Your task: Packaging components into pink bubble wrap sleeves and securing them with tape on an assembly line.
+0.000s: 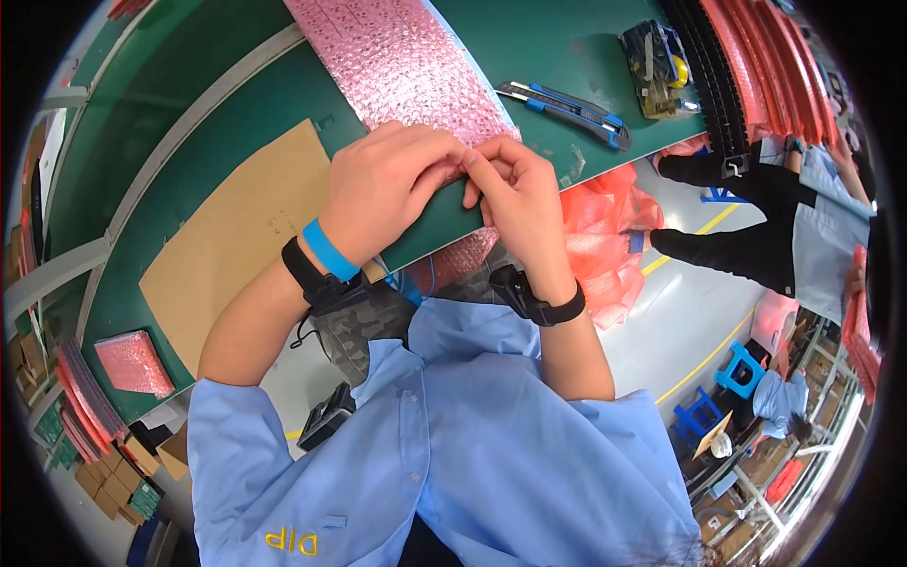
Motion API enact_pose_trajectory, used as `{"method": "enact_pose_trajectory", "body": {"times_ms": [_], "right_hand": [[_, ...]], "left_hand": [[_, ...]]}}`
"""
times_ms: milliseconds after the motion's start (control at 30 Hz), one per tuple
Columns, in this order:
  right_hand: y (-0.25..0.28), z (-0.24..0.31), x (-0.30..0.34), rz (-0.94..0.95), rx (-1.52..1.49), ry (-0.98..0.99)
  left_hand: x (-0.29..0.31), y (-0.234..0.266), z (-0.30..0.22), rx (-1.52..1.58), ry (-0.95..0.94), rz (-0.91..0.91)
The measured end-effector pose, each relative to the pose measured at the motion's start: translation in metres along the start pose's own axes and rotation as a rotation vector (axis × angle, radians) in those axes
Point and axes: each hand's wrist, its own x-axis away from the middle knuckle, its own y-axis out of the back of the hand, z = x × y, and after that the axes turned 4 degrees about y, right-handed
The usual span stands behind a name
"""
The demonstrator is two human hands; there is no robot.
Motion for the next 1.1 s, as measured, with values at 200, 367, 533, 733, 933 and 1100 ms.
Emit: {"method": "enact_pose_trajectory", "body": {"times_ms": [200, 367, 533, 733, 933, 1100], "right_hand": [[0.001, -0.002, 0.001, 0.017, -0.029, -0.003], [0.009, 0.004, 0.005, 0.022, -0.013, -0.033], [0.025, 0.031, 0.013, 0.134, 0.142, -0.204], [0.059, 0.045, 0.009, 0.318, -0.039, -0.368], [0.084, 0.049, 0.014, 0.451, -0.404, -0.598], [0.094, 0.063, 0.035, 0.336, -0.777, -0.767]], "left_hand": [[0.002, -0.003, 0.001, 0.03, -0.01, -0.071], [0.0, -0.003, -0.005, -0.158, -0.008, 0.009], [0.002, -0.002, -0.002, -0.173, 0.024, 0.0], [-0.002, -0.003, -0.006, -0.145, 0.016, 0.014], [0.002, -0.001, -0.006, -0.124, 0.024, 0.019], [0.005, -0.001, -0.003, -0.115, 0.056, 0.018]]}}
